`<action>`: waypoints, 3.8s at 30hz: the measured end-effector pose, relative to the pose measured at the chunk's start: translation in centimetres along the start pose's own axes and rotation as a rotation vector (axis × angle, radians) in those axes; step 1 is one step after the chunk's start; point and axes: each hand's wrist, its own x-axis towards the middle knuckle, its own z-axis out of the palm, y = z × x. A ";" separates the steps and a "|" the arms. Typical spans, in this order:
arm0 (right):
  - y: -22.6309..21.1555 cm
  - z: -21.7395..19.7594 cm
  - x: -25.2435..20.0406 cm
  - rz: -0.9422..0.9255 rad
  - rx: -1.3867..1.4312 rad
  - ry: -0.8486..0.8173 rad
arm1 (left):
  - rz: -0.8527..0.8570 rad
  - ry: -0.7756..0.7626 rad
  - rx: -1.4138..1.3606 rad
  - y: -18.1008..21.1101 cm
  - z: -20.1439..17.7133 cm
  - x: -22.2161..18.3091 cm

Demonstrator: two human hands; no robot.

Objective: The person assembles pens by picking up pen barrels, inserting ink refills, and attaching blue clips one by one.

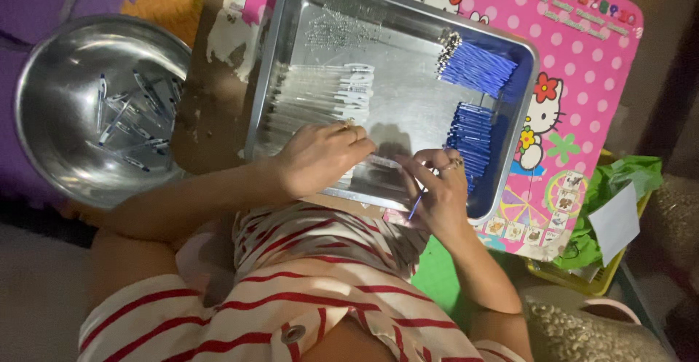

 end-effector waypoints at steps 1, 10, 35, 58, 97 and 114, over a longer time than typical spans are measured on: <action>0.6 -0.6 0.4 -0.003 -0.003 0.004 | 0.004 0.004 0.003 -0.7 -0.3 0.5; 16.3 -4.5 6.6 -0.007 -0.357 0.013 | -0.099 0.149 -0.123 -17.7 4.0 6.6; 23.3 -3.0 8.3 -0.178 -0.795 -0.080 | -0.318 -0.008 0.081 -17.8 4.3 8.5; -2.2 0.9 11.3 -0.036 0.347 -0.271 | -0.301 0.612 -1.231 -5.7 -4.6 0.2; 2.9 3.9 7.0 0.099 0.706 -0.025 | -1.647 0.331 0.115 -22.5 9.7 -32.2; -6.1 -4.2 6.8 0.065 0.817 0.287 | -0.569 0.426 -2.031 2.4 -4.1 -2.4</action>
